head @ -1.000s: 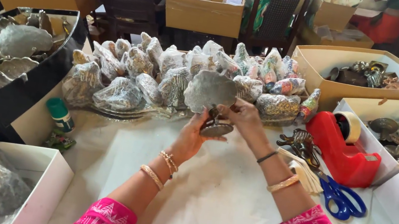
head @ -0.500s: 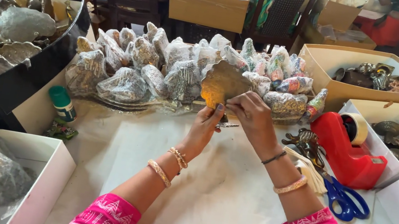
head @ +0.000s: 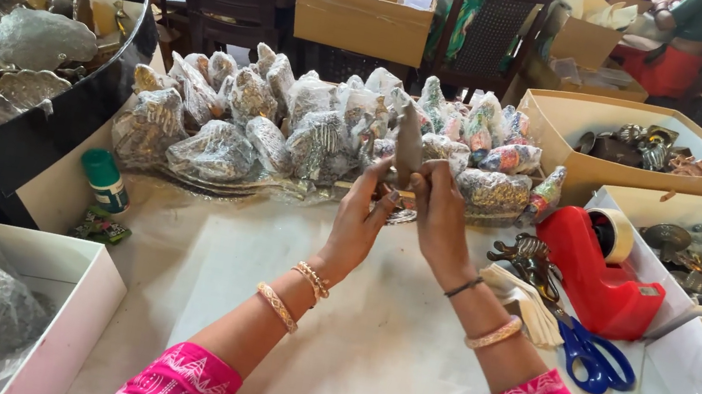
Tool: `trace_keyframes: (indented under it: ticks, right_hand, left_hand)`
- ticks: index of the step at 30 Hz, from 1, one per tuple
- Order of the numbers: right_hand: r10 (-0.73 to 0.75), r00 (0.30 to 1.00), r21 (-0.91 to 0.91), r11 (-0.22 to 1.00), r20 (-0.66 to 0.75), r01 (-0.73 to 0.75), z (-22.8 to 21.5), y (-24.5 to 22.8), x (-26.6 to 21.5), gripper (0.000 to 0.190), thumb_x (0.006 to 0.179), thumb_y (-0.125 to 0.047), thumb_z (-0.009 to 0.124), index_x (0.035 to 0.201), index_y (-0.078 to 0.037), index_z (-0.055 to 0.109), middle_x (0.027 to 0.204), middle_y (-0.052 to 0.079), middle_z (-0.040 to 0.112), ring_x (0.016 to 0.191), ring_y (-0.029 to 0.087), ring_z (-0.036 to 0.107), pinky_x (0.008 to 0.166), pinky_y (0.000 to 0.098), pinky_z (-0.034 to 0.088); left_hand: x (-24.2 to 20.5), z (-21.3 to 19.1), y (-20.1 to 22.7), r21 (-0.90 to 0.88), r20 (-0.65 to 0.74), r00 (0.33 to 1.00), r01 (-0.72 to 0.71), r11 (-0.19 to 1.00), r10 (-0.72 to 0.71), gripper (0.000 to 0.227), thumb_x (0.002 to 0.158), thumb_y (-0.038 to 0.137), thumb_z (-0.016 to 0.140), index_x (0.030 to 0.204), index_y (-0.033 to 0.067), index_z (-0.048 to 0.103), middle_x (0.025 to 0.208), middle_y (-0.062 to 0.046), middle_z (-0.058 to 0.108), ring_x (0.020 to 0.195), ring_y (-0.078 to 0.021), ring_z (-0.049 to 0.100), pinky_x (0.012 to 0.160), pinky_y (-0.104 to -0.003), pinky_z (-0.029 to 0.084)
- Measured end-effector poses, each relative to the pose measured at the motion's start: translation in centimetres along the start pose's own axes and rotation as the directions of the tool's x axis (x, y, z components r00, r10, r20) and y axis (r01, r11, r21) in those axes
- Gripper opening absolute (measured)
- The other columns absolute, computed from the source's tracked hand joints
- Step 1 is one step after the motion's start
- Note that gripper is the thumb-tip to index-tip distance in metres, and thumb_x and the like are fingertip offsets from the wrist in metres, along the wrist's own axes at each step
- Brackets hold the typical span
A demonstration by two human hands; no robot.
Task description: The person wraps small, metallic, animal-shaped figurines in bubble wrap. They pick up a figurine, place it on a sheet of bubble wrap, fold the wrap around it, and secure it with tape. The wrapped items are then placed into a white box.
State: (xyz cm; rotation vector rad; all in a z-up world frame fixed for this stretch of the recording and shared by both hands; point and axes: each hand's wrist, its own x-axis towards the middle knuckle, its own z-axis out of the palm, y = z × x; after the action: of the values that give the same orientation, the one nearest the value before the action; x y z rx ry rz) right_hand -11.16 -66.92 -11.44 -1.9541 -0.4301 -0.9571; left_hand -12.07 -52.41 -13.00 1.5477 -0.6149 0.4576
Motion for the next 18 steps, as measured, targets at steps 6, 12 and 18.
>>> trace_keyframes:
  ticks: [6,12,18]
  right_hand:
    - [-0.140,0.984,-0.120,0.981,0.107,0.153,-0.7,3.0,0.4,0.009,0.108,-0.009,0.054,0.103,-0.001,0.053,0.093,0.017,0.059,0.083,0.028,0.059,0.073,0.0375,0.048]
    - [0.293,0.901,0.499,0.756,0.320,-0.424,0.4,6.6,-0.2,0.013,0.106,-0.011,0.051,0.109,-0.005,0.062,0.089,-0.004,0.054,0.081,0.007,0.049,0.075,0.0280,0.048]
    - [0.294,0.877,0.333,0.841,0.381,-0.427,-1.5,4.0,1.3,0.029,0.115,-0.032,0.049,0.106,-0.006,0.055,0.085,-0.002,0.051,0.079,0.011,0.046,0.076,0.0264,0.042]
  left_hand:
    - [-0.2,-0.2,-0.5,0.077,0.017,1.000,-0.025,0.997,0.024,0.062,0.098,-0.007,0.055,0.153,0.0169,0.039,0.099,-0.010,0.063,0.087,-0.0184,0.064,0.076,-0.032,0.055]
    - [0.1,-1.3,0.3,0.246,0.018,0.974,-0.223,0.943,0.225,0.068,0.092,-0.015,0.052,0.150,0.0179,0.043,0.113,-0.016,0.065,0.090,-0.0240,0.065,0.079,-0.036,0.056]
    - [1.5,-1.4,-1.4,0.021,0.025,0.996,-0.090,0.996,0.090,0.061,0.097,-0.012,0.057,0.150,0.0166,0.045,0.108,-0.013,0.069,0.094,-0.0186,0.069,0.081,-0.033,0.059]
